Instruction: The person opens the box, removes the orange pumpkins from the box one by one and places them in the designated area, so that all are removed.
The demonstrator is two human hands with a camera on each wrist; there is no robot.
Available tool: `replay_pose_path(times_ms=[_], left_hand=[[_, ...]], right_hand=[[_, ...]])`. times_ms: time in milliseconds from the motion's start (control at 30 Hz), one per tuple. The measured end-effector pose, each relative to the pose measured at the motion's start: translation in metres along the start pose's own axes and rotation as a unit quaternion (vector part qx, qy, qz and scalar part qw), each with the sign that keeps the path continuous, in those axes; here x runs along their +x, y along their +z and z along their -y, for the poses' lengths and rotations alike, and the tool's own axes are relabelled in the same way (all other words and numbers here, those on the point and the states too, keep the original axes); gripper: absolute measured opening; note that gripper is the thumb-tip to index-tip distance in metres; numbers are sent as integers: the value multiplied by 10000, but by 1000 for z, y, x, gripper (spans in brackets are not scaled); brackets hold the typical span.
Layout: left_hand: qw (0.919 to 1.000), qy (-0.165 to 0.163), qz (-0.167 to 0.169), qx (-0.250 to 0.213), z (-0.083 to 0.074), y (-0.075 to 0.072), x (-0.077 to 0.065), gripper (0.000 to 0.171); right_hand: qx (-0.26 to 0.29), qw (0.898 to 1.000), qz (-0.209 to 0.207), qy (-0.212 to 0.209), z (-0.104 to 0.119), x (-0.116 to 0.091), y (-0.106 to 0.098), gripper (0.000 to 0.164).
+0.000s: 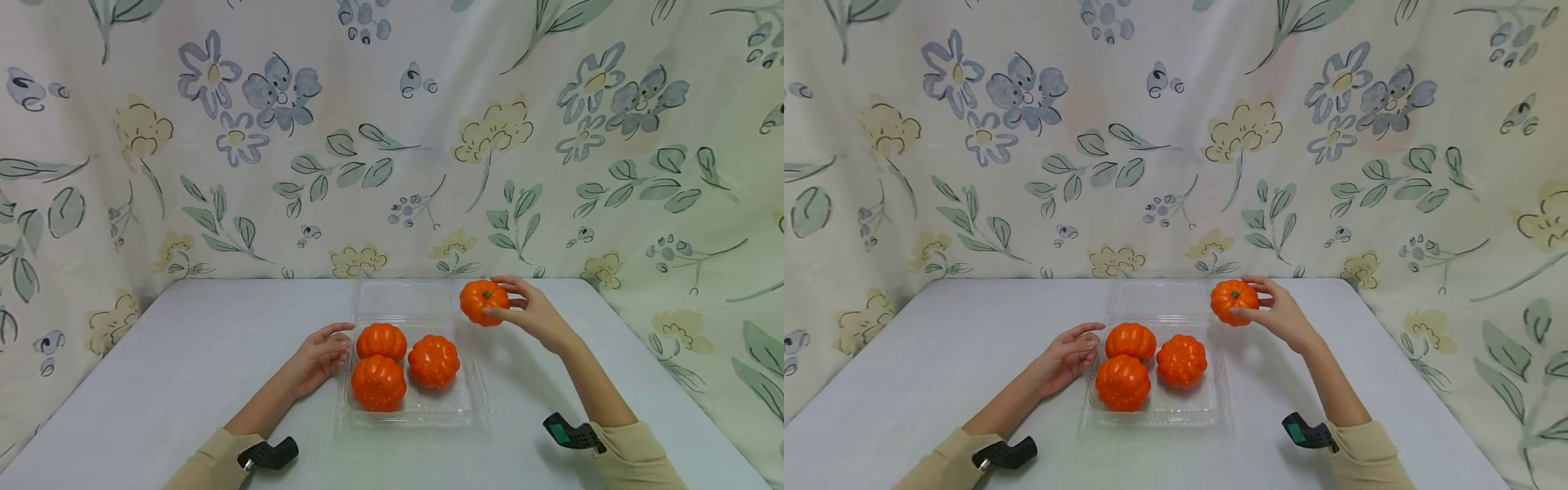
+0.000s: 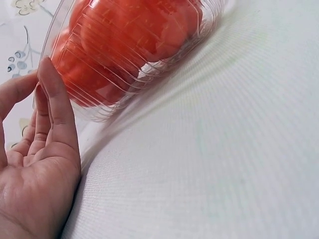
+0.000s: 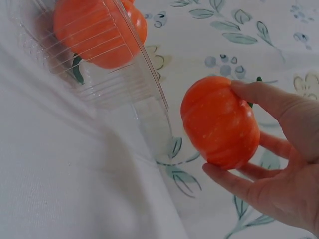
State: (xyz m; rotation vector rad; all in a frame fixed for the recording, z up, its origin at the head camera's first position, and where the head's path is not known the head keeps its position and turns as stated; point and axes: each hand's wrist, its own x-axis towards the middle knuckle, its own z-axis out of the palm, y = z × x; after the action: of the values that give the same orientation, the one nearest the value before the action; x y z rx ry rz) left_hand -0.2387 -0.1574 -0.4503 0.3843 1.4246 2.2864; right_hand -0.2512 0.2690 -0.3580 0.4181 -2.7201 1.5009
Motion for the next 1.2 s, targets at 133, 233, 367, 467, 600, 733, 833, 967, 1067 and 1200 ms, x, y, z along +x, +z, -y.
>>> replay_pose_path(times_ms=[133, 233, 367, 467, 600, 733, 833, 967, 1067, 1200], left_hand=[[10000, 1, -16, -8, 1, -1, 1, 31], [10000, -28, -25, -29, 1, -1, 1, 31], [10000, -54, 11, -71, 0, -1, 1, 30], [9999, -62, 63, -108, 0, -1, 0, 30], [9999, -52, 105, -50, 0, 0, 0, 30], [9999, -38, 94, 39, 0, 0, 0, 29], [9999, -64, 36, 88, 0, 0, 0, 29], [9998, -105, -35, 147, 0, 0, 0, 27], [9998, -99, -36, 162, 0, -1, 0, 27], [9998, -72, -25, 188, 0, -1, 0, 27]], right_hand=[[-36, 10000, -60, 24, -4, 1, -1, 66], [-36, 9999, -110, 52, -8, 2, -2, 66], [-56, 9997, -210, 124, -13, 3, -3, 67], [-83, 9994, -298, 183, -16, 4, -3, 68], [-155, 9988, -407, 243, -20, 5, -2, 69], [-185, 9978, -514, 370, -25, 7, 0, 71], [-189, 9966, -620, 504, -29, 8, 2, 71], [-177, 9947, -742, 692, -33, 10, 7, 71], [-141, 9935, -788, 814, -35, 11, 9, 73], [-122, 9923, -825, 913, -39, 11, 12, 74]])
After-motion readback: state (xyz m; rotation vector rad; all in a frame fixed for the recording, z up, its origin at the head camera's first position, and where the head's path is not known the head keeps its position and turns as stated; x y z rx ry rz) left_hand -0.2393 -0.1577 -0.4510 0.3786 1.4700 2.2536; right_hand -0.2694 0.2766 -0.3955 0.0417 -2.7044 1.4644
